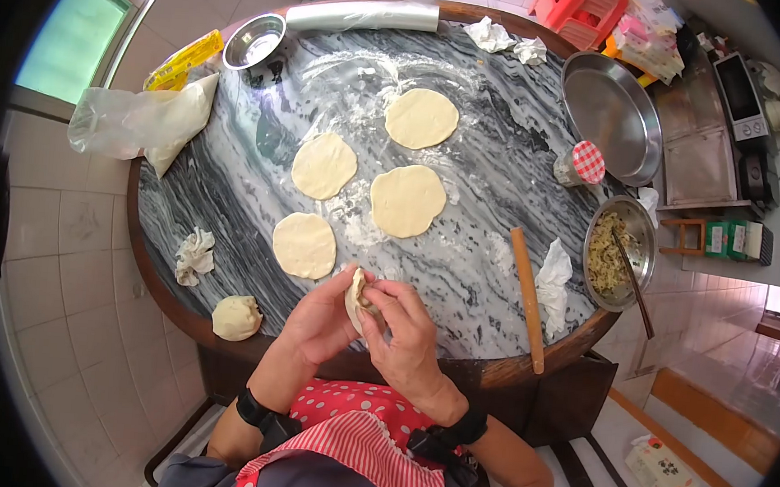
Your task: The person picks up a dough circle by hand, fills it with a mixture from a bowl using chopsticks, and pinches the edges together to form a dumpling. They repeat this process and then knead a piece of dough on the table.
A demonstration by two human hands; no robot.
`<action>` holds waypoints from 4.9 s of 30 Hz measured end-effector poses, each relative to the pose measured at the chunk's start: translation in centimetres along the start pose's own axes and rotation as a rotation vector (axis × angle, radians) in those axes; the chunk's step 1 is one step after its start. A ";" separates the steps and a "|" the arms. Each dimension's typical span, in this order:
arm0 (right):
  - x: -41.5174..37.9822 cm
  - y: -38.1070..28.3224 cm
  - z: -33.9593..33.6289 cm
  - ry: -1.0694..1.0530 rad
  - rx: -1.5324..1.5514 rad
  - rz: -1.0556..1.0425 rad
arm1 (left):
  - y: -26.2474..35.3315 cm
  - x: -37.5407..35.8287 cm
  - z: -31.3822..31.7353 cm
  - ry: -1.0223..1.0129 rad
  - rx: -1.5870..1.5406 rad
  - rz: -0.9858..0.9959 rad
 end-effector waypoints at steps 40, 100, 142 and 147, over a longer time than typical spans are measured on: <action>0.3 -0.2 -1.5 -0.065 -0.164 -0.104 | 0.0 2.1 0.7 -0.102 -0.507 0.076; 12.9 4.5 12.5 -0.357 -0.332 0.238 | 14.4 -4.0 -13.5 0.358 0.257 0.166; -0.4 5.7 9.2 -0.357 -0.188 0.074 | 4.1 -4.3 -12.2 0.492 0.149 0.164; -1.8 9.5 5.2 -0.282 0.591 0.759 | 2.0 -4.9 -10.8 0.547 0.156 0.301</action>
Point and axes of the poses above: each hand's wrist, its own x-axis towards the middle knuckle, its own z-axis out of the palm, y = z × x, the point moved 8 cm from there along x, towards the middle knuckle, and after that the axes turned 3 degrees about z, right-handed, at the moved point
